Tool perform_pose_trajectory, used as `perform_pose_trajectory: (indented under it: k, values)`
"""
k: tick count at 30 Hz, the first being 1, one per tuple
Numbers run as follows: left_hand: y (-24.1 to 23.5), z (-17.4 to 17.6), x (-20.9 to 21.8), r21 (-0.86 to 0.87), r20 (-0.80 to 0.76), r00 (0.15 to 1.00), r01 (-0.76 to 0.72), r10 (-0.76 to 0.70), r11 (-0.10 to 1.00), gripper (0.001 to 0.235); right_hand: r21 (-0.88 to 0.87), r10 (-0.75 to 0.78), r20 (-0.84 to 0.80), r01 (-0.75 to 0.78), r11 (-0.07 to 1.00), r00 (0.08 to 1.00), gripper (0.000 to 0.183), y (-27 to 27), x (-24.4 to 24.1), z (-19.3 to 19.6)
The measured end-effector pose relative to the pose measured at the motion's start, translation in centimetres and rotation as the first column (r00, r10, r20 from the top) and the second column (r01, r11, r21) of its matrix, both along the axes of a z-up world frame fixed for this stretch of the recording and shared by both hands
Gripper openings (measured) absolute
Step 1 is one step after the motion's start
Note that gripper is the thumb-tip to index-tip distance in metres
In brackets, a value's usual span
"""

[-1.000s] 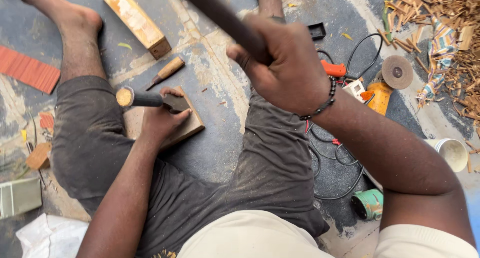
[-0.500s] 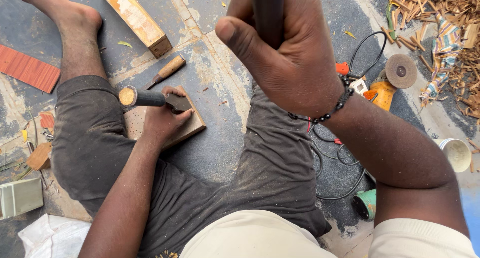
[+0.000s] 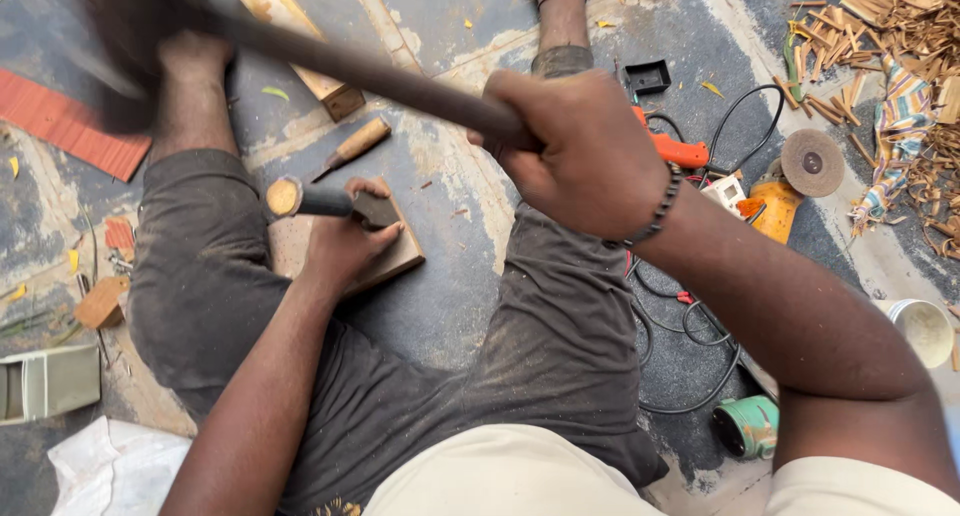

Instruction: The person sits on the floor and uses a chisel and hammer to carve a small rectangular piece of wood. They repeatedly strike the chisel to remove wood chips, occasionally pausing to adjust the tool or inspect the work. The task involves manual shaping of the wood block using hand tools.

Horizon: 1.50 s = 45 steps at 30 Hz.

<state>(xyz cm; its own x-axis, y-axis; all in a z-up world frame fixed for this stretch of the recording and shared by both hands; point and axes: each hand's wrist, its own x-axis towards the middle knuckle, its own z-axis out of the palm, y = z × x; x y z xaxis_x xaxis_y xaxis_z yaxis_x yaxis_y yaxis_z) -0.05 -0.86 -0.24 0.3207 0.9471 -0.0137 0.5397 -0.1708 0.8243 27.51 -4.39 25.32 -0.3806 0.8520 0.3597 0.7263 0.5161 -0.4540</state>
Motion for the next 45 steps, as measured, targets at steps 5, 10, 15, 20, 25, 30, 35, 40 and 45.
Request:
perform_pose_trajectory:
  k: [5, 10, 15, 20, 25, 30, 35, 40, 45]
  values:
    - [-0.1, -0.2, -0.1, 0.043, 0.021, 1.000, 0.001, -0.002, 0.999, 0.047, -0.108, -0.027, -0.310, -0.007, 0.994, 0.950, 0.020, -0.4, -0.5, 3.0]
    - [0.5, -0.6, 0.1, 0.072, 0.006, 0.999, 0.048, -0.048, 0.996, 0.047, 0.111, -0.043, 0.179, 0.023, 0.994, 0.983, 0.016, 1.7, -0.9, -1.2]
    - [0.4, -0.6, 0.3, 0.069, 0.085, 0.994, 0.067, -0.073, 0.995, 0.050, -0.023, -0.092, 0.529, 0.122, 0.992, 0.844, 0.012, 1.9, -0.6, -5.6]
    - [0.6, 0.4, -0.1, 0.029, 0.050, 0.999, 0.004, -0.006, 1.000, 0.049, -0.049, -0.136, 0.077, 0.140, 0.989, 0.988, 0.014, 0.5, 1.3, -7.6]
    - [0.1, 2.3, -1.7, 0.045, 0.007, 0.998, -0.069, 0.069, 0.997, 0.048, -0.410, -0.356, -0.437, 0.169, 0.896, 0.826, 0.029, -1.4, -0.4, -16.5]
    - [0.1, 3.0, -1.6, 0.147, 0.002, 1.000, -0.025, 0.025, 0.989, 0.046, -0.789, -0.738, -0.614, -0.233, 0.568, 0.282, 0.023, -3.8, -2.3, -25.5]
    - [-0.6, 4.7, 0.0, -0.156, 0.206, 0.964, 0.202, -0.168, 0.967, 0.050, -0.756, -0.811, -0.579, -0.431, 0.493, 0.089, 0.029, -3.3, -1.8, -26.5]
    - [-1.1, 6.0, 1.3, -0.183, 0.224, 0.937, 0.309, -0.266, 0.933, 0.050, -0.661, -0.741, -0.665, -0.532, 0.530, 0.088, 0.028, -2.5, -2.8, -25.6]
    - [-1.1, 5.8, 1.5, -0.239, 0.294, 0.919, 0.336, -0.262, 0.911, 0.055, -0.664, -0.743, -0.651, -0.589, 0.461, 0.152, 0.027, -3.0, -3.8, -26.2]
